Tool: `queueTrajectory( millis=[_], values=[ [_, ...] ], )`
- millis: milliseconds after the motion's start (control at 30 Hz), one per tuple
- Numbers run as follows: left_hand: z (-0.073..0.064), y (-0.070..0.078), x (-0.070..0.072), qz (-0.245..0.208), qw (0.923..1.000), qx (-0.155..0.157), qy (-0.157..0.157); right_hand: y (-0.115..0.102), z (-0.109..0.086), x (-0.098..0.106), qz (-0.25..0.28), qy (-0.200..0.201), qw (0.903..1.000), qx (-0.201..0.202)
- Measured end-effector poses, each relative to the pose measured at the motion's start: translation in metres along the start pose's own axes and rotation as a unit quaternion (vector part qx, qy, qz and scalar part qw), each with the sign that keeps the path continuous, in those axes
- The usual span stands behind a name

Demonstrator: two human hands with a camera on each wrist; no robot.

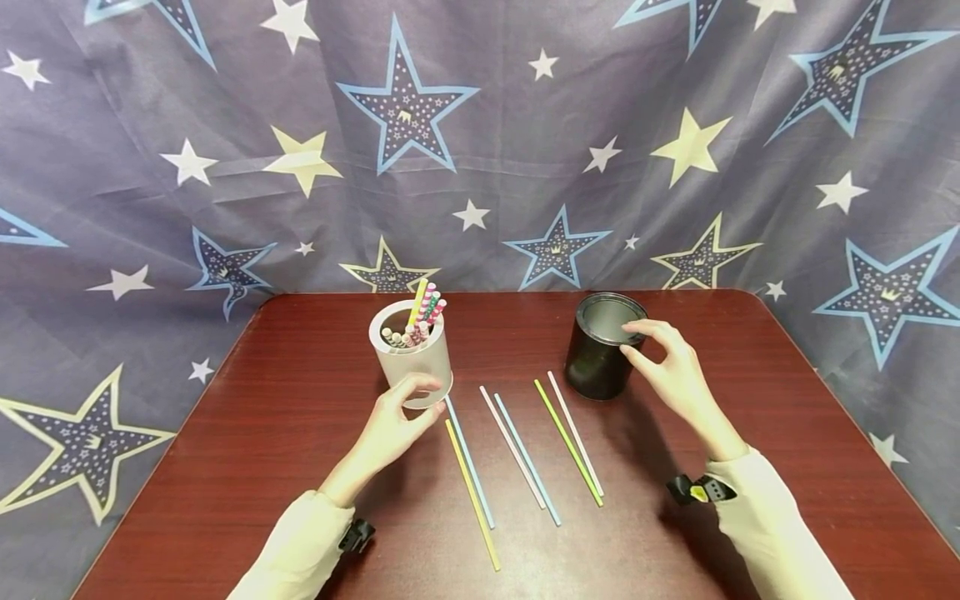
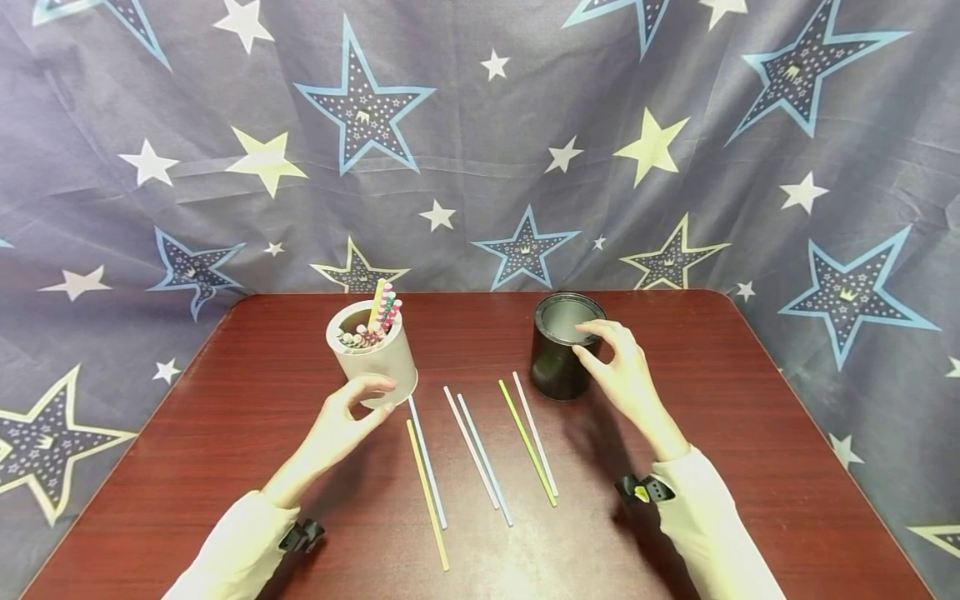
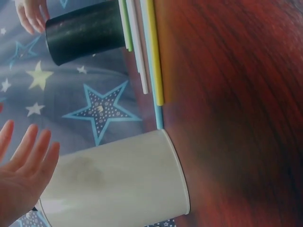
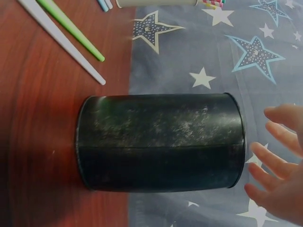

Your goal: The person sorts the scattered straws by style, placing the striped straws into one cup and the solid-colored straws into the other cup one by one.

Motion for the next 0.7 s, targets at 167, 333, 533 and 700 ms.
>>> queueTrajectory(
  millis=[167, 333, 533, 700],
  values=[
    [0.001, -0.005, -0.013, 0.02, 0.9975, -0.018, -0.066, 0.004, -0.005, 0.0, -0.001, -0.005, 1.0, 0.004],
    [0.0, -0.003, -0.023, 0.054, 0.9906, -0.03, -0.122, 0.007, -0.008, -0.001, 0.014, -0.008, 0.9999, 0.003],
    [-0.004, -0.008, -0.036, 0.068, 0.9781, -0.051, -0.19, 0.013, -0.01, -0.003, 0.022, -0.015, 0.9996, -0.01],
    [-0.005, -0.011, -0.041, 0.085, 0.9687, -0.056, -0.226, 0.018, -0.011, -0.006, 0.021, -0.024, 0.9993, -0.022]
  ],
)
Point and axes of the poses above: each hand's wrist, its own z-axis towards the middle knuckle, its own x-axis out of the back of the hand, y = z × x, the point moved 6 cm from there along z, towards the middle knuckle, and after that the axes turned 10 degrees about -y, right-handed, at the moved point
